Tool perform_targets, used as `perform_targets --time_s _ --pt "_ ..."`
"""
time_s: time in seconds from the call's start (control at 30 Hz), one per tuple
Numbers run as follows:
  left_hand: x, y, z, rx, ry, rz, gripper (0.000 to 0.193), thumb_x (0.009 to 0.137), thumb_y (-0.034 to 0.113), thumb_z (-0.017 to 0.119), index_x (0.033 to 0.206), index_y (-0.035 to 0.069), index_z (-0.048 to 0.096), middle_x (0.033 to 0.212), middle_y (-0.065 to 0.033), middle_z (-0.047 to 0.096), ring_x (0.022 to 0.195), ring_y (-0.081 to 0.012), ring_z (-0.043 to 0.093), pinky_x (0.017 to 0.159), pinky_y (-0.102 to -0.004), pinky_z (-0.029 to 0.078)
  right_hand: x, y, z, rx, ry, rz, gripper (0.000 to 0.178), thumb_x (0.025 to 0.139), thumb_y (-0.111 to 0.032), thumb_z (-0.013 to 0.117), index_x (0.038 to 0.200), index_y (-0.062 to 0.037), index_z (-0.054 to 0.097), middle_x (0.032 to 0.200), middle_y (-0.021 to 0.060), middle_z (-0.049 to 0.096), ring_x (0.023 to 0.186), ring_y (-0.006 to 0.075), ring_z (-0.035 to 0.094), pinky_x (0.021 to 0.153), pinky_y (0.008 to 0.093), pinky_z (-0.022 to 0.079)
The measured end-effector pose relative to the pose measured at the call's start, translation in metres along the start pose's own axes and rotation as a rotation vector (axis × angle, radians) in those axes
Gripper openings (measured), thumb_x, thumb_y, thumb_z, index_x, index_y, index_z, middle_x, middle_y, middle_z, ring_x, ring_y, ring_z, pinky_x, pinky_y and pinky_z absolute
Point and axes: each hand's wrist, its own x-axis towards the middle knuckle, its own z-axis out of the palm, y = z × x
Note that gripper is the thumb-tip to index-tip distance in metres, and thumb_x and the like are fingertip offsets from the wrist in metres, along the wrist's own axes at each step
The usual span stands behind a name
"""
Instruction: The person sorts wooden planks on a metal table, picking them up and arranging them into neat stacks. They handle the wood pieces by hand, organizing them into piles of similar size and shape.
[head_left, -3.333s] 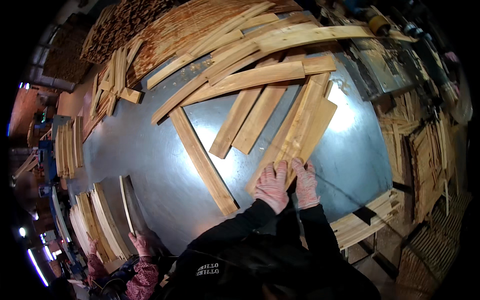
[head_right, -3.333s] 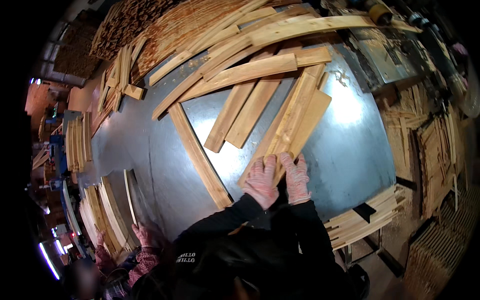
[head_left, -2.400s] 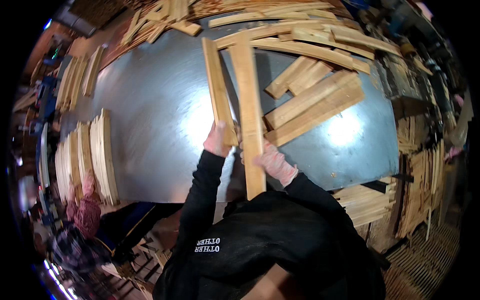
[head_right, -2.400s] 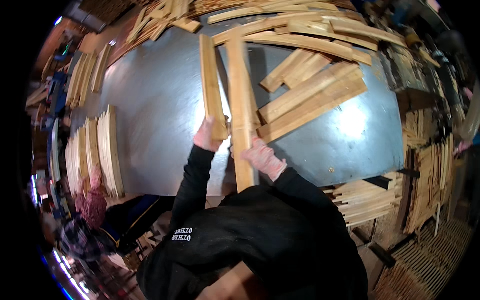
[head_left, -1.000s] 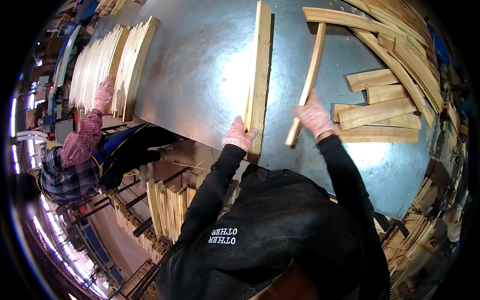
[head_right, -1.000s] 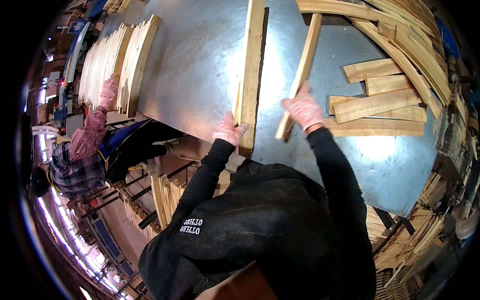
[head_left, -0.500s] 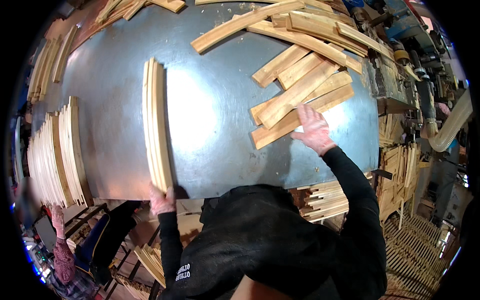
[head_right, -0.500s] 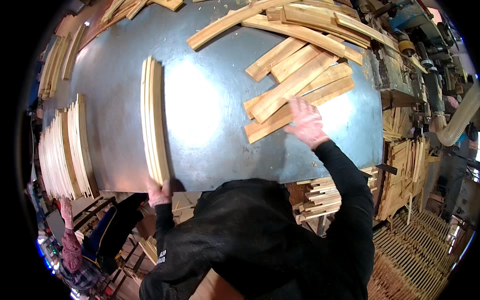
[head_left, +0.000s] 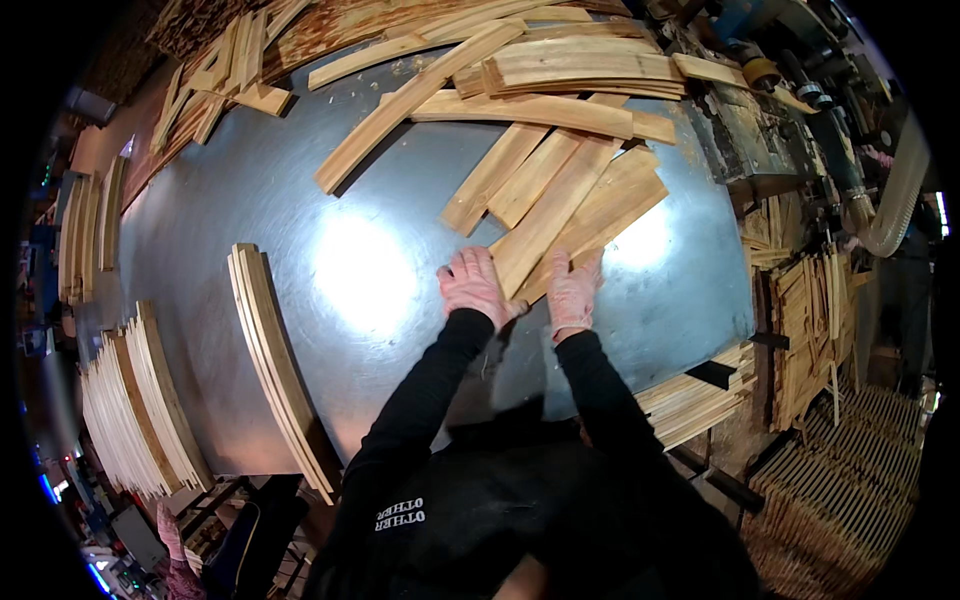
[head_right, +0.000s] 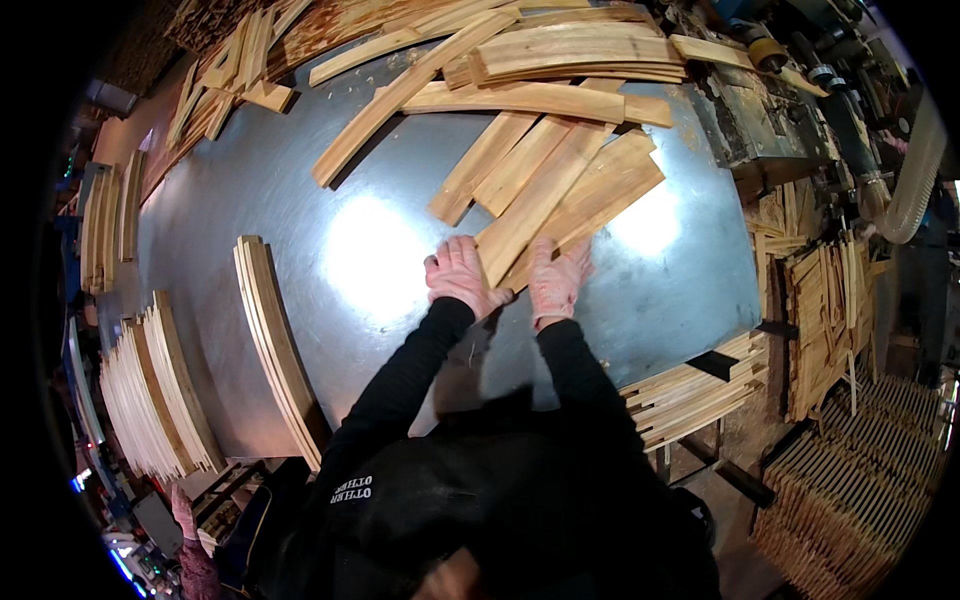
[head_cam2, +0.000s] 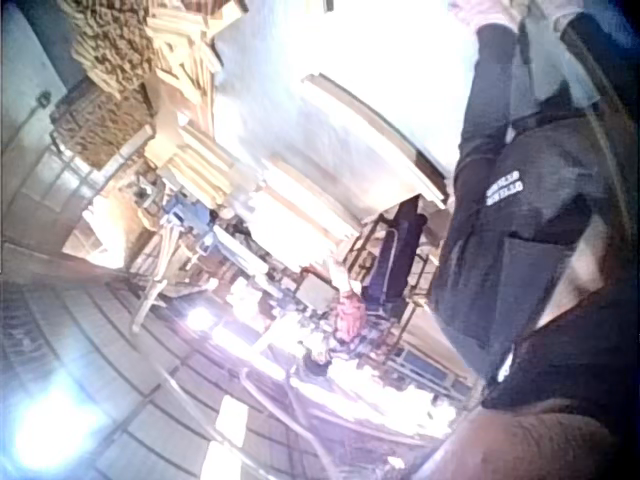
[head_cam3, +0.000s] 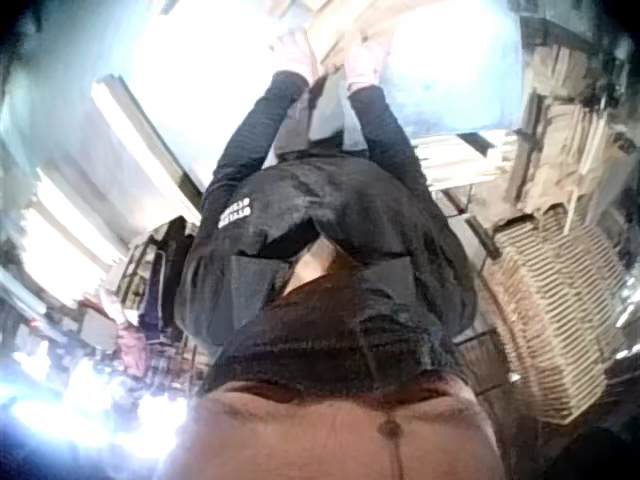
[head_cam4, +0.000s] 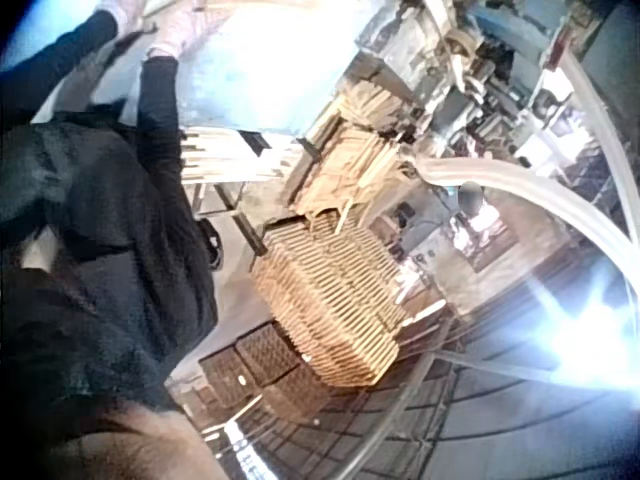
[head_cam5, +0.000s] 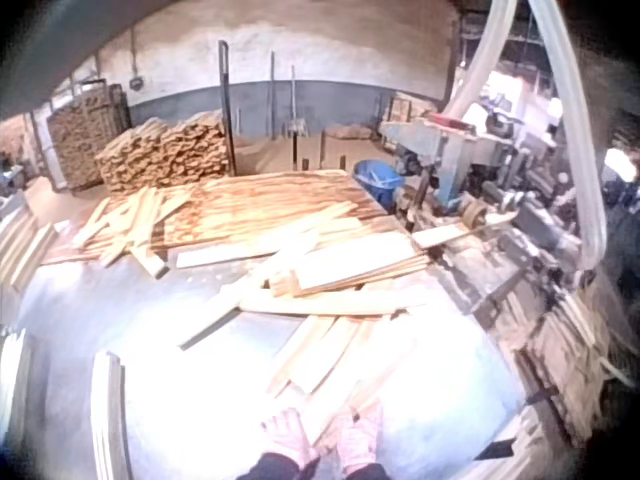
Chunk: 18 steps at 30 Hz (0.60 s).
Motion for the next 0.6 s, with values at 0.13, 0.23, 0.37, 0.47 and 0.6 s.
perform_targets --time_s 0.13,0.23,0.37,0.47,0.6 --pt "0.0 0.039 0.006 -0.239 -0.437 -0.121 0.115 0.066 0.051 0.083 0.149 0.003 0.018 0.139 -0.0232 0.045 0.131 -0.0366 0.043 0.107 -0.0503 0.035 0.011 0.025 -0.017 0.643 -0.019 0.188 0.099 0.086 -0.037 0.073 0.152 0.007 0.013 0.147 0.0244 0.038 0.134 0.0327 0.042 0.11 0.0345 0.034" --pt "-0.028 0.028 0.025 -0.429 -0.407 -0.06 0.105 0.07 0.044 0.08 0.147 0.001 0.023 0.134 -0.0234 0.05 0.121 -0.036 0.052 0.1 -0.0437 0.044 0.016 0.04 -0.07 0.808 -0.297 0.397 0.087 0.086 -0.031 0.074 0.15 0.0048 0.027 0.129 0.0149 0.058 0.115 0.0242 0.059 0.098 0.0321 0.047" --pt "-0.061 0.023 0.018 -1.358 -0.645 0.072 0.071 0.083 0.034 0.068 0.138 -0.003 0.042 0.115 -0.0171 0.063 0.101 -0.0263 0.064 0.081 -0.0343 0.053 -0.004 0.068 -0.115 1.159 -0.623 0.509 0.045 0.09 -0.027 0.071 0.124 0.0001 0.061 0.121 0.01 0.064 0.113 0.0221 0.061 0.094 0.0348 0.053" --pt "-0.078 -0.014 0.054 -1.911 -0.966 0.071 0.058 0.086 0.026 0.064 0.133 -0.002 0.047 0.112 -0.0178 0.064 0.089 -0.0243 0.065 0.066 -0.0316 0.052 -0.011 0.105 -0.131 1.368 -0.835 0.477 0.047 0.09 -0.023 0.069 0.128 0.0006 0.057 0.123 0.0125 0.063 0.113 0.0262 0.062 0.095 0.0383 0.054" --pt "-0.104 -0.017 0.061 -1.974 -0.756 0.439 0.047 0.09 0.021 0.062 0.131 0.0 0.05 0.11 -0.0176 0.065 0.082 -0.0225 0.065 0.057 -0.0289 0.049 -0.026 0.096 -0.135 1.518 -0.905 0.346 0.046 0.093 -0.02 0.064 0.132 0.0016 0.053 0.126 0.0143 0.061 0.113 0.0284 0.062 0.095 0.0411 0.054"
